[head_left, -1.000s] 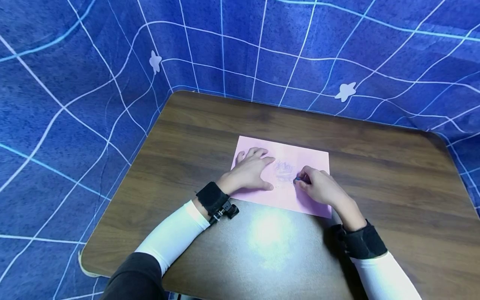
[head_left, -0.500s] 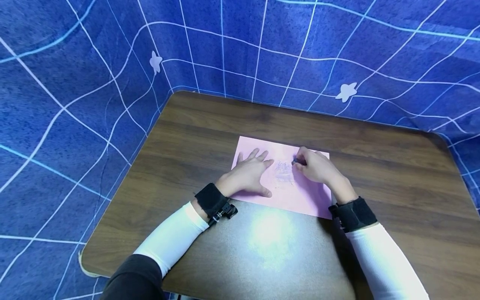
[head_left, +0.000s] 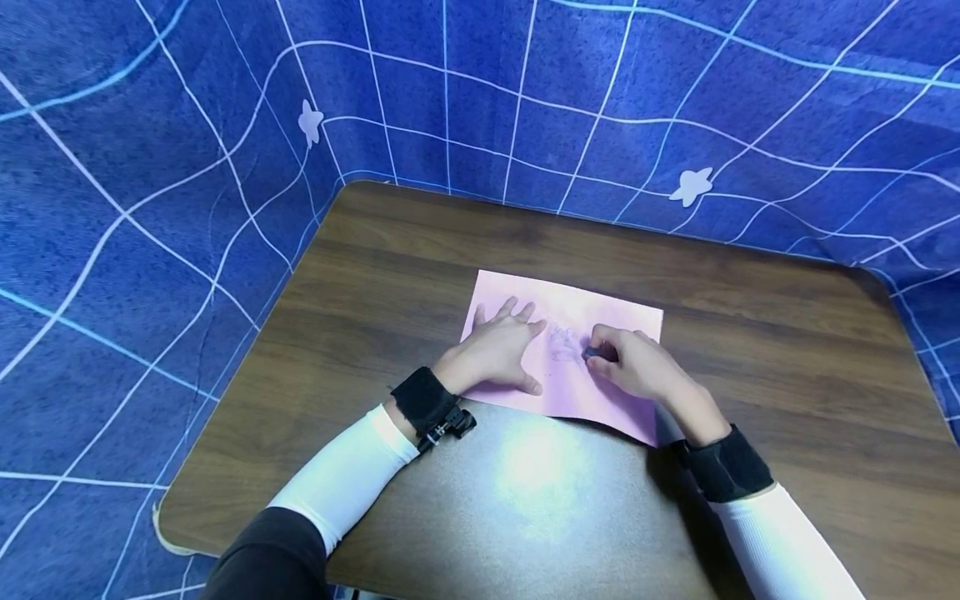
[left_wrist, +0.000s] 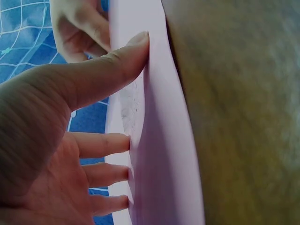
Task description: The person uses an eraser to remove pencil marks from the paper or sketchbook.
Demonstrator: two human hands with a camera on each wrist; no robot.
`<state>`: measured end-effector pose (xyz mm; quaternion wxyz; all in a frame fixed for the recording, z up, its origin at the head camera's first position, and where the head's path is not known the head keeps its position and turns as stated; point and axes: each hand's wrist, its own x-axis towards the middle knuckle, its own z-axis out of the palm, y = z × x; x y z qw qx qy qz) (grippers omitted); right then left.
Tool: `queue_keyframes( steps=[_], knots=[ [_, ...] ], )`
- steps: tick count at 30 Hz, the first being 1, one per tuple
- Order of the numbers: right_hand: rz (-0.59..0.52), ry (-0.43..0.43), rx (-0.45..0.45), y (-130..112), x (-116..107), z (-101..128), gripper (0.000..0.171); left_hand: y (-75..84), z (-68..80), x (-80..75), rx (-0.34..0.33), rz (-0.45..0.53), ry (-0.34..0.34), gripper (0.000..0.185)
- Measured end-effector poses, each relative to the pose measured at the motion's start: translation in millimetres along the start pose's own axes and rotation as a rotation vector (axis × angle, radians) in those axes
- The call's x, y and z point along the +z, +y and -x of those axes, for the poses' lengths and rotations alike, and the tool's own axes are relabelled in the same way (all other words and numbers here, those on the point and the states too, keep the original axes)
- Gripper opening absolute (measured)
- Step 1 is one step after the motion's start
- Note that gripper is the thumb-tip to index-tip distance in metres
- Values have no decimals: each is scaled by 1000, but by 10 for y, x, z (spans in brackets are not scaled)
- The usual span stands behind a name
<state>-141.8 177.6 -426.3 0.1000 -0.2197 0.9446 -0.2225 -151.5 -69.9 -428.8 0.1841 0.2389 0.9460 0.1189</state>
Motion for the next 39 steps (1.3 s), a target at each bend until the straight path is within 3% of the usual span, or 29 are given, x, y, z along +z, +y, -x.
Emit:
queue_keyframes(
  steps=[7, 11, 18, 24, 31, 39],
  knots=[
    [116, 73, 27, -29, -57, 49, 9, -41, -15, 3, 11, -13, 2, 109],
    [105, 99, 12, -119, -53, -36, 10, -63, -6, -1, 6, -16, -1, 109],
    [52, -21, -150, -416, 81, -186, 16, -50, -1, 21, 8, 5, -7, 109],
    [37, -60, -204, -495, 223, -197, 17, -38, 14, 7, 16, 10, -8, 108],
    [22, -42, -132, -497, 263, -217, 14, -33, 28, -5, -1, 13, -13, 108],
    [-4, -47, -15, -309, 185, -147, 14, -30, 34, 32, 8, 25, -38, 109]
  ],
)
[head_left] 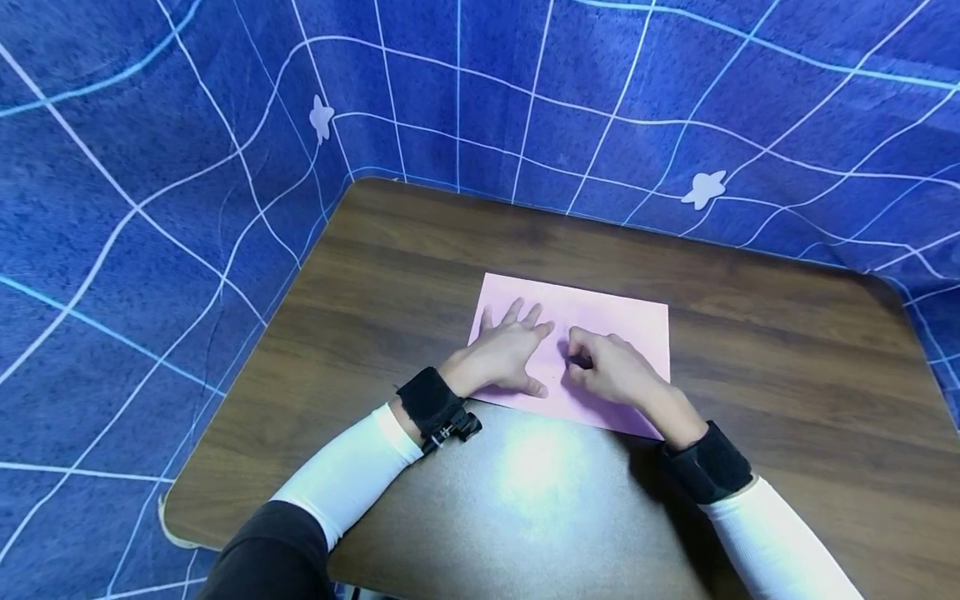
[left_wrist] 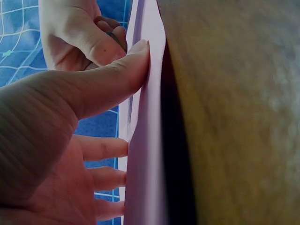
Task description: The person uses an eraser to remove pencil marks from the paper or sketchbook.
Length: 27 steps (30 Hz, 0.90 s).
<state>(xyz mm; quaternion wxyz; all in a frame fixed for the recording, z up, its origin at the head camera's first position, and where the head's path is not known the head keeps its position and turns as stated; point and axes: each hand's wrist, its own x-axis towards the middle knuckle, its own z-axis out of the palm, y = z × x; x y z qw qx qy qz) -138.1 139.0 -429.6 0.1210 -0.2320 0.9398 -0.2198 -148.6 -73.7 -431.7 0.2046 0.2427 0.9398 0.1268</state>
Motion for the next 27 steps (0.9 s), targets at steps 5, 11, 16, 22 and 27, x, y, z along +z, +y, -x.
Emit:
queue_keyframes(
  steps=[5, 11, 16, 22, 27],
  knots=[
    [14, 48, 68, 205, -113, 96, 14, 13, 3, -12, 5, -12, 1, 110],
    [-11, 55, 66, 307, -176, 132, 12, 2, 18, -21, 3, -18, -1, 110],
    [-12, 37, 42, 307, -187, 151, 11, -61, 14, -50, 47, -9, 8, 99],
    [70, 2, 27, 218, -222, 168, 14, -203, 24, -114, 73, 6, 16, 89],
    [91, 5, -8, 53, -237, 99, 21, -234, 13, -130, 88, 14, 46, 93]
  ],
)
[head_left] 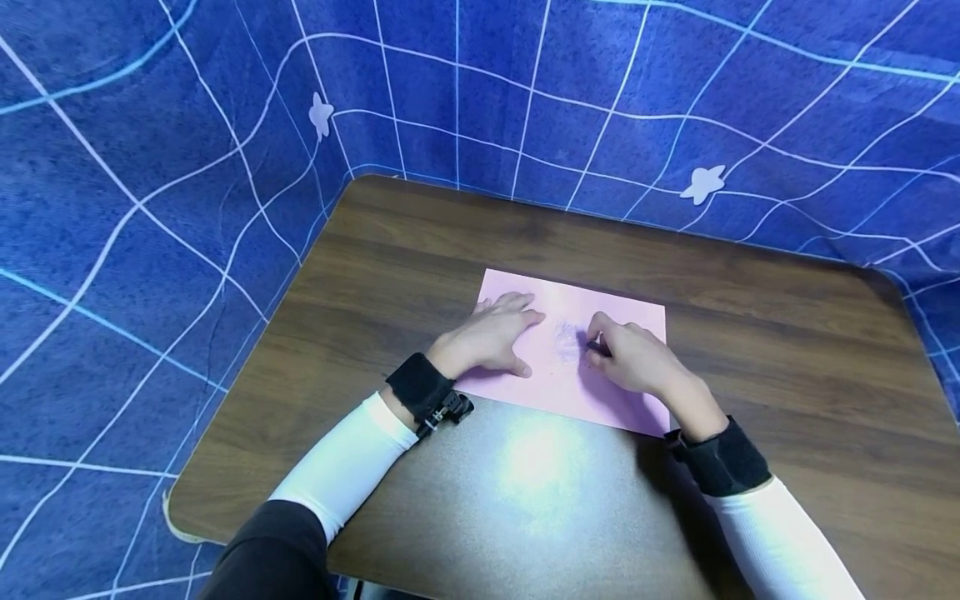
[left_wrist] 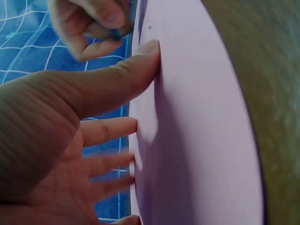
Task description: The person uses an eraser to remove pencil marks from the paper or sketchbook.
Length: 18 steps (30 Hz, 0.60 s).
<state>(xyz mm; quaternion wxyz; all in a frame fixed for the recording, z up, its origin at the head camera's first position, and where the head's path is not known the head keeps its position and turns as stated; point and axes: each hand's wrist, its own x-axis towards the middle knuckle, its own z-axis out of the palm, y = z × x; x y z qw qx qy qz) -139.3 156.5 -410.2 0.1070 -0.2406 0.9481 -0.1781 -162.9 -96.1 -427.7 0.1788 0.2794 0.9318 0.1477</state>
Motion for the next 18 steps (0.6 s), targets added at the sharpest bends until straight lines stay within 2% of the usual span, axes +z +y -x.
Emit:
queue_keyframes(
  steps=[5, 9, 12, 15, 18],
  knots=[
    [-48, -28, -35, -131, 46, -149, 23, -56, -32, 22, 2, -9, 36, 90],
    [-120, -100, -27, -127, 93, -243, 20, -114, -87, 51, 48, 64, 65, 81],
    [-211, -163, 7, -89, 116, -287, 18, -150, -147, 69, 121, 192, 95, 57],
    [-308, -206, 46, -59, 123, -318, 16, -195, -192, 78, 182, 401, 107, 35],
    [-374, -233, 69, -49, 121, -338, 16, -276, -226, 104, 195, 643, 106, 33]
  ],
)
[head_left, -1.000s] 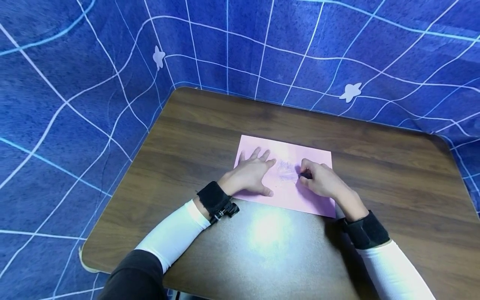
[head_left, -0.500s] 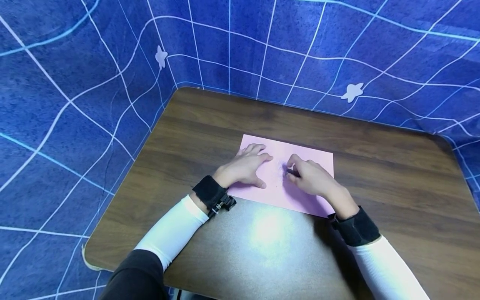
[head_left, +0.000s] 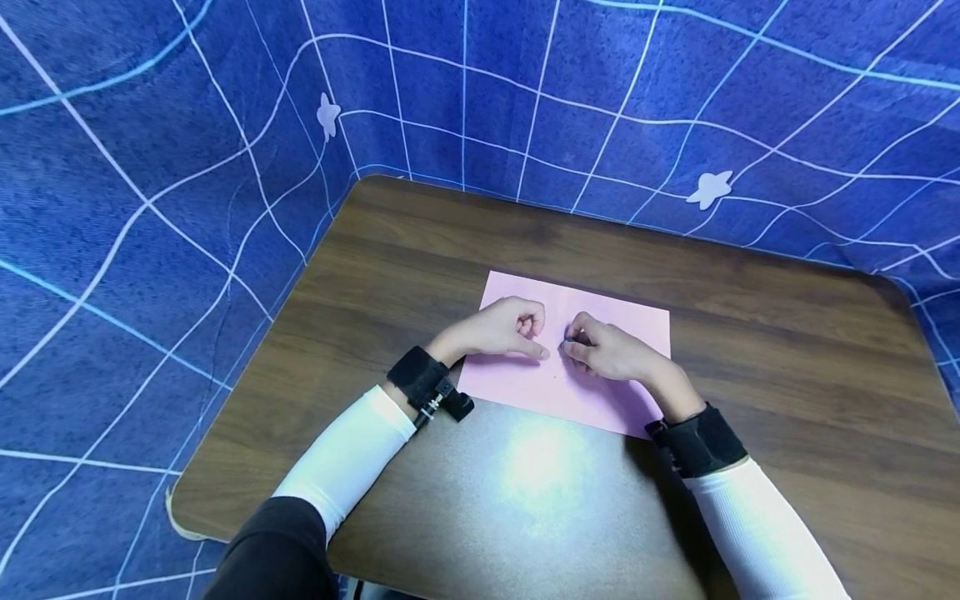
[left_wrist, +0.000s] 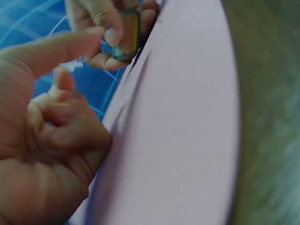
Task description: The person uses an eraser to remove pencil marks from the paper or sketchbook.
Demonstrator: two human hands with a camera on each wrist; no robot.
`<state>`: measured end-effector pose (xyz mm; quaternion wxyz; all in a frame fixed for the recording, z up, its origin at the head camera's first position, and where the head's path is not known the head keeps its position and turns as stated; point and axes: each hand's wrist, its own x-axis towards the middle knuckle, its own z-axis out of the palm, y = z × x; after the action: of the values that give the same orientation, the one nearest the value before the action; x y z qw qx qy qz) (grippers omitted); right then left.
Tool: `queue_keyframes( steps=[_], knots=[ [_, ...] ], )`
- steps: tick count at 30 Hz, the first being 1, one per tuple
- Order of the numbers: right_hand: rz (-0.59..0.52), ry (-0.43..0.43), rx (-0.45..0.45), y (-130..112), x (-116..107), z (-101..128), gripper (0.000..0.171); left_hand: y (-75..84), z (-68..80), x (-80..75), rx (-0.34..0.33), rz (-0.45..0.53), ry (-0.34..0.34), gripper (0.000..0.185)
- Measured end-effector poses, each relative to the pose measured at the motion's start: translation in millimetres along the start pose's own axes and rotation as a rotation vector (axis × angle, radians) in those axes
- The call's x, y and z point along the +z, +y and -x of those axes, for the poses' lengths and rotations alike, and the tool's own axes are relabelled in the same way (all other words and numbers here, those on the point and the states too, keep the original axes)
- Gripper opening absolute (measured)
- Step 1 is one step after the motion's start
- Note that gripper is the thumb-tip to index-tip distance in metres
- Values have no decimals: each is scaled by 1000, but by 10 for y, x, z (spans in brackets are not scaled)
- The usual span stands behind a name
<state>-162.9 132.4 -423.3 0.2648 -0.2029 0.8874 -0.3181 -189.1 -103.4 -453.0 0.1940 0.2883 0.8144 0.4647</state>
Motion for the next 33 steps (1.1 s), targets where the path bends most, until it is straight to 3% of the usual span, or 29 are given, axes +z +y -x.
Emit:
queue_keyframes(
  steps=[2, 4, 7, 14, 19, 27, 33],
  knots=[
    [-14, -4, 3, 4, 1, -3, 15, -56, -2, -4, -4, 119, 14, 43],
    [-21, -7, -6, -2, 0, -4, 16, -111, 3, -2, 3, 172, 24, 53],
    [-4, 3, -21, -7, 0, -1, 15, -142, 20, 14, 31, 159, 24, 60],
    [169, 118, -51, 26, 11, 43, 13, -117, 38, 65, 45, 176, 19, 57],
    [172, 78, -120, 5, 32, 43, 11, -86, 45, 76, 56, 142, 55, 56],
    [212, 116, -94, -31, 66, 60, 8, -86, 70, 85, 61, 122, 87, 55],
    [212, 163, -51, 82, 62, 125, 8, -101, 90, 111, 47, 137, 95, 56]
  ],
)
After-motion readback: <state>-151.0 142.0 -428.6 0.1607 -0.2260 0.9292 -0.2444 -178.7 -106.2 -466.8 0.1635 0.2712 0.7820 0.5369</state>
